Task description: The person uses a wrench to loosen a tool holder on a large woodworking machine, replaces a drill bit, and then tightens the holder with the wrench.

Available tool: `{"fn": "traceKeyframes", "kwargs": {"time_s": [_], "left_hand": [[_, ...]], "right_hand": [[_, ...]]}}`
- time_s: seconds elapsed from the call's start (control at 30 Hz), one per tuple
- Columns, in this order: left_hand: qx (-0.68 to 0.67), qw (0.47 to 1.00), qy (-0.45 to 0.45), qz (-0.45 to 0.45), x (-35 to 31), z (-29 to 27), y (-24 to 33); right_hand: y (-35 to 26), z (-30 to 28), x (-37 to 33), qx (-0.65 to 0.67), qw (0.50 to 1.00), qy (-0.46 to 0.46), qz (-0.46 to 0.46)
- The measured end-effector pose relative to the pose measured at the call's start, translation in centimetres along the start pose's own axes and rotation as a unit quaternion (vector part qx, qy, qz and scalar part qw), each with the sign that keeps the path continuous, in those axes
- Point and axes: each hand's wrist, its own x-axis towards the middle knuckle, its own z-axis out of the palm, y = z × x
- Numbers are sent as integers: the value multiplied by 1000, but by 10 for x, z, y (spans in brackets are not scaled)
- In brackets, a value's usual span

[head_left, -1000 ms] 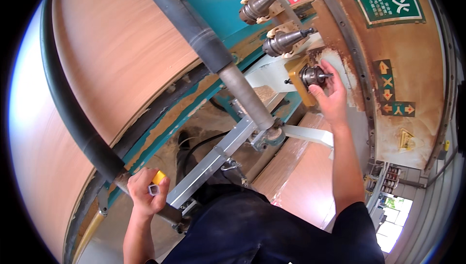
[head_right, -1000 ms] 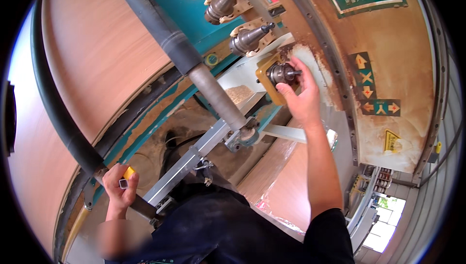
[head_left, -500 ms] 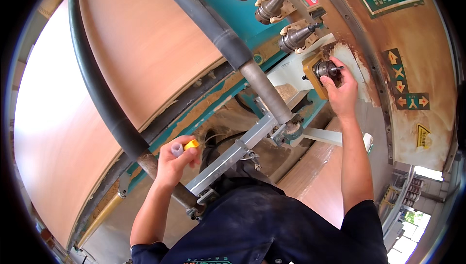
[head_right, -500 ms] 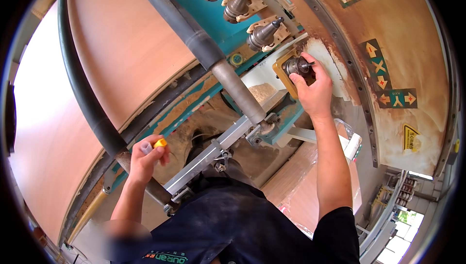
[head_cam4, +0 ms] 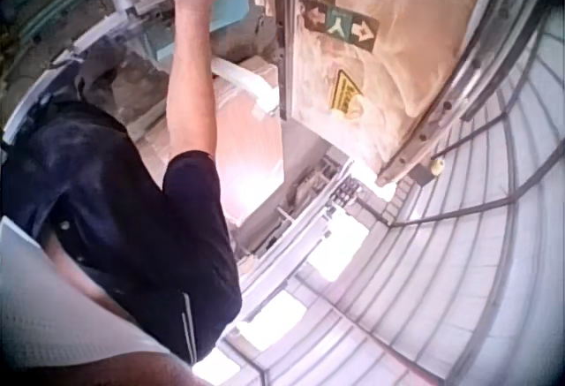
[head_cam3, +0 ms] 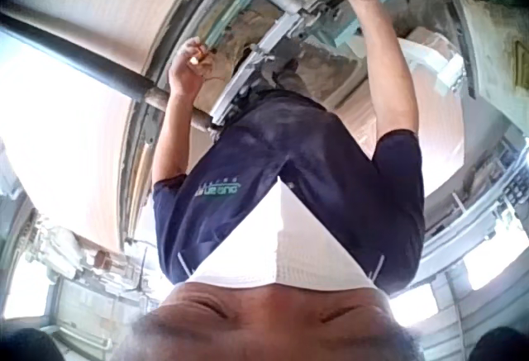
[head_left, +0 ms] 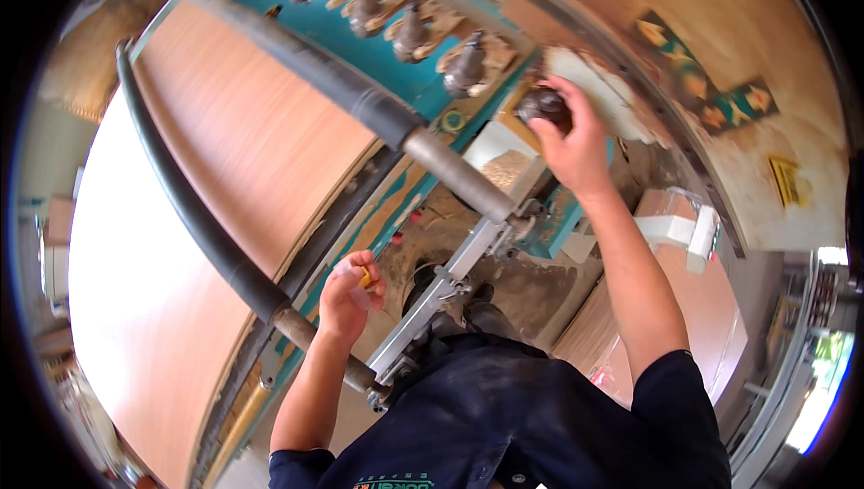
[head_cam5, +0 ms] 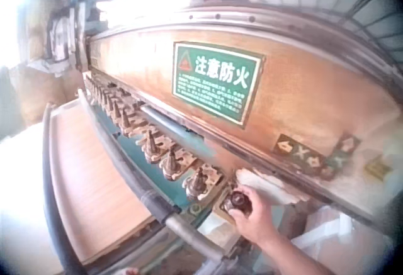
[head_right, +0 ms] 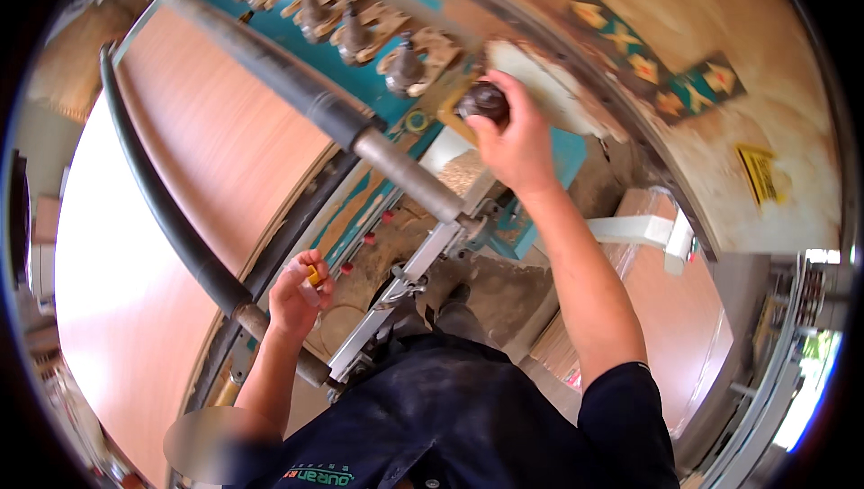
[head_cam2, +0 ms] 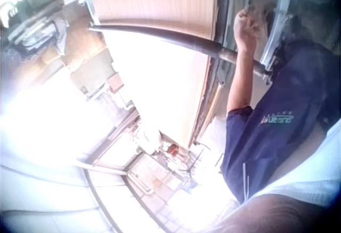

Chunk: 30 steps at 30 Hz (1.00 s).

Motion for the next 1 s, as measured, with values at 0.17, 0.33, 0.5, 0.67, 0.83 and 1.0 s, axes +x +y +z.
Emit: {"fn": "traceKeyframes", "kwargs": {"time_s": [0.17,0.33,0.5,0.67,0.83,1.0], "left_hand": [[11,999,25,18,-14,22,-6],[48,991,121,9,-28,21,-29],[310,930,194,34,-7,24,-31],[621,741,238,91,48,-12,-28],[784,579,179,133,109,-39,-57],[811,552,134,138,152,-61,-76]], "right_hand": [[0,-43,-49,-1,997,73,18],[134,-35,-164,-11,937,23,348],[213,8,-199,-198,913,-44,355],[225,6,-149,-226,806,-165,521],[248,-1,-131,-250,792,-164,533],[268,5,-137,-226,792,-91,560]]}}
